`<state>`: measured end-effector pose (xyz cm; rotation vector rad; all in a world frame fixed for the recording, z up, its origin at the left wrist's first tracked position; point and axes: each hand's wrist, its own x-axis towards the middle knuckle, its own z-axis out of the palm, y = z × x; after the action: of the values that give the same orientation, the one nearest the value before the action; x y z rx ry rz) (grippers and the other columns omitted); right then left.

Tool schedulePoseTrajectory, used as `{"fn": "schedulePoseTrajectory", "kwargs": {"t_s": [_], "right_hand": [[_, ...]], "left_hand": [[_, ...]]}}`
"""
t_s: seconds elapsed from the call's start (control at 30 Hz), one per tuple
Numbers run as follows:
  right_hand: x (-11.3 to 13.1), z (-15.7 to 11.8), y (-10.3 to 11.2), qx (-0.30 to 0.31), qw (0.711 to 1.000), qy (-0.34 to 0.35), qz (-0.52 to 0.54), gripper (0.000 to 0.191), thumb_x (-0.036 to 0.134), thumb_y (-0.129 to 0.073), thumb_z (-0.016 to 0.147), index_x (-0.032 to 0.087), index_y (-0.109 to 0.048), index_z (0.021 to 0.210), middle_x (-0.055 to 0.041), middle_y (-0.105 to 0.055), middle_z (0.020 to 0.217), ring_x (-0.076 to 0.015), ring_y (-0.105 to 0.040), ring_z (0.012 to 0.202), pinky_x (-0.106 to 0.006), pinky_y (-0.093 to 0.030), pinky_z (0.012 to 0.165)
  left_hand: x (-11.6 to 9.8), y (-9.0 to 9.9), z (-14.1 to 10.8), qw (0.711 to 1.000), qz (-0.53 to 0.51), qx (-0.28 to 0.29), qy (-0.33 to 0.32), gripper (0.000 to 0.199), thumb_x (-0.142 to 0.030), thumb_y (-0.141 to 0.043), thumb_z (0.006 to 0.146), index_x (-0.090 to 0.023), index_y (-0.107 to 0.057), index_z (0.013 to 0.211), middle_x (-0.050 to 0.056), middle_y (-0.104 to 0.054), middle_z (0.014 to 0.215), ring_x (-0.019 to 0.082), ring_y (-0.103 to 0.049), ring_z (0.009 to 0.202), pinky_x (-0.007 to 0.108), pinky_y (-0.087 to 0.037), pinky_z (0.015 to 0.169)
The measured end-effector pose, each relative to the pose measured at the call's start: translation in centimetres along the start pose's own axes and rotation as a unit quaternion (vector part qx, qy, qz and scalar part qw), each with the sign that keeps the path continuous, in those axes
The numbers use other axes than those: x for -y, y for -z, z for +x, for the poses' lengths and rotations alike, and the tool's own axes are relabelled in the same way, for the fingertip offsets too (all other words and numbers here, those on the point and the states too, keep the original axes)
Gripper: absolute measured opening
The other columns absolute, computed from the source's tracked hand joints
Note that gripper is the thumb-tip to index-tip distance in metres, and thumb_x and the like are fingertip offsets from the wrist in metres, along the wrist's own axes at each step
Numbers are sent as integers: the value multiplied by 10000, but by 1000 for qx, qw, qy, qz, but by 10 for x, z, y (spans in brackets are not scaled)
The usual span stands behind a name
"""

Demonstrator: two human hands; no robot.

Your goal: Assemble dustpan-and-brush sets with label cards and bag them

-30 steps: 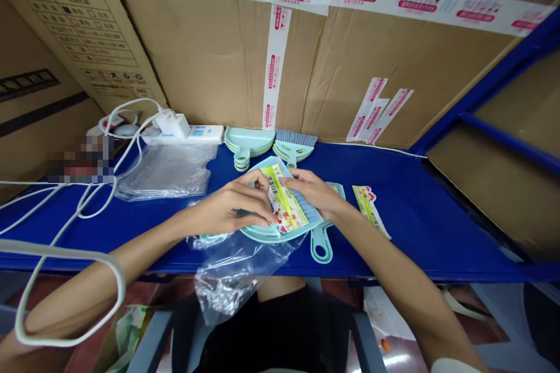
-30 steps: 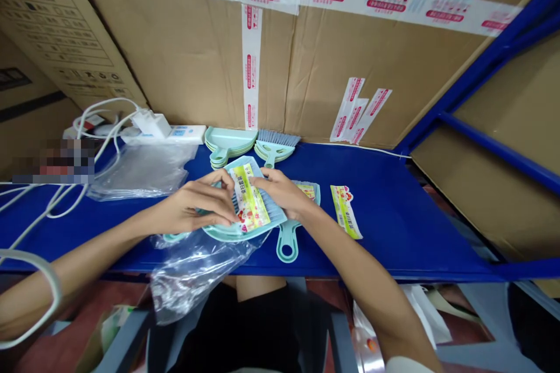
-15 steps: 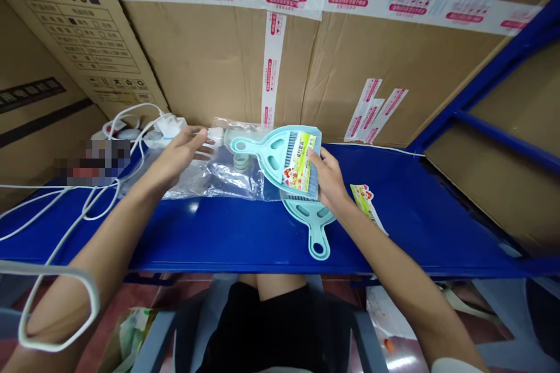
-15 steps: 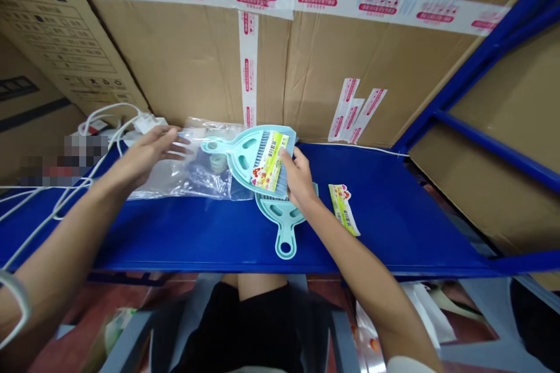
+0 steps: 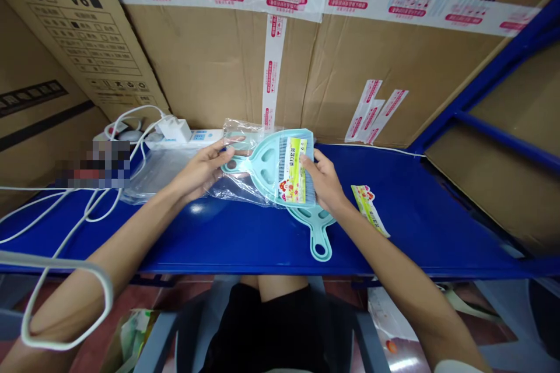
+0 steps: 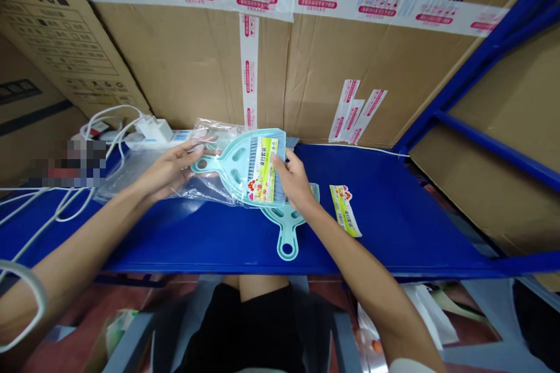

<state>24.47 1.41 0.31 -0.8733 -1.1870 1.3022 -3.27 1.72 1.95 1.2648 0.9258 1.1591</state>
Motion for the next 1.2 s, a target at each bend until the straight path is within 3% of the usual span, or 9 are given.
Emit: {"fn": "schedulePoseTrajectory", "kwargs": {"t_s": [0.27, 0.47, 0.57, 0.73, 0.8, 0.87, 0.93, 1.1, 1.2], "right_hand": [[-7, 5, 3, -24, 999, 39, 20, 468, 571, -821, 839, 286, -673, 1179, -38, -814, 1099, -297, -774, 1087, -451, -682, 837], [-4, 6, 5, 29, 1000, 6, 9, 467, 553, -849, 814, 279, -676, 1150, -49, -814, 1102, -310, -780, 1067, -487, -687, 845], [-6, 4, 4, 26, 1000, 7, -16, 541, 551, -828, 839, 293, -642, 1276, -51, -807, 1143, -305, -781, 1043, -491, -688, 843], [-12, 4, 6, -3, 994, 79, -74, 773, 498, -754, 935, 432, -376, 1606, -27, -753, 1316, -273, -756, 1094, -475, -676, 888], [-12, 5, 9, 7, 987, 113, -117, 585, 507, -719, 966, 428, -542, 1518, -19, -750, 1317, -277, -731, 1149, -485, -657, 936], [-11, 7, 12, 26, 980, 121, -154, 364, 541, -691, 981, 366, -743, 1295, -26, -764, 1279, -293, -708, 1195, -513, -630, 993], [-8, 7, 13, 56, 981, 110, -149, 343, 552, -727, 953, 336, -793, 1211, -32, -766, 1278, -306, -697, 1222, -533, -611, 1037], [-2, 3, 12, 104, 988, 84, -76, 772, 428, -944, 746, 348, -658, 1458, -33, -706, 1428, -311, -688, 1255, -517, -624, 1062], [-3, 1, 9, 81, 990, 92, -73, 812, 414, -938, 749, 335, -627, 1495, -41, -704, 1426, -314, -682, 1262, -525, -623, 1080]], "left_hand": [[18, -16, -2, 994, -60, 82, 33, 406, -305, -917, 804, -146, -771, 1148, 154, -807, 1131, 342, -778, 1091, 460, -661, 968], [15, -12, -2, 995, -98, -17, 15, 405, -231, -874, 836, -197, -774, 1227, 102, -808, 1112, 267, -789, 991, 358, -695, 844], [18, -9, 1, 994, -100, -32, 15, 373, -256, -860, 859, -161, -781, 1212, 125, -798, 1168, 241, -784, 950, 338, -709, 784], [25, -14, 3, 994, -103, -8, 21, 402, -262, -903, 824, -126, -783, 1183, 132, -805, 1154, 236, -784, 929, 349, -718, 754], [25, -16, 3, 994, -105, -7, 13, 390, -266, -907, 819, -129, -789, 1164, 125, -809, 1136, 237, -787, 921, 342, -716, 758], [24, -16, 3, 994, -105, -8, 16, 368, -252, -901, 822, -128, -792, 1151, 122, -810, 1121, 238, -790, 913, 331, -713, 762], [21, -13, 3, 993, -117, -16, 25, 333, -218, -882, 831, -127, -794, 1139, 121, -809, 1104, 236, -793, 915, 324, -707, 792], [11, -7, 3, 974, -225, -29, 2, 256, -335, -702, 988, -146, -781, 1142, 139, -794, 1162, 298, -772, 1119, 422, -646, 1022], [11, -9, 1, 972, -233, -14, 14, 145, -263, -744, 947, -147, -765, 1030, 134, -807, 1083, 316, -776, 1110, 472, -625, 1053]]}}
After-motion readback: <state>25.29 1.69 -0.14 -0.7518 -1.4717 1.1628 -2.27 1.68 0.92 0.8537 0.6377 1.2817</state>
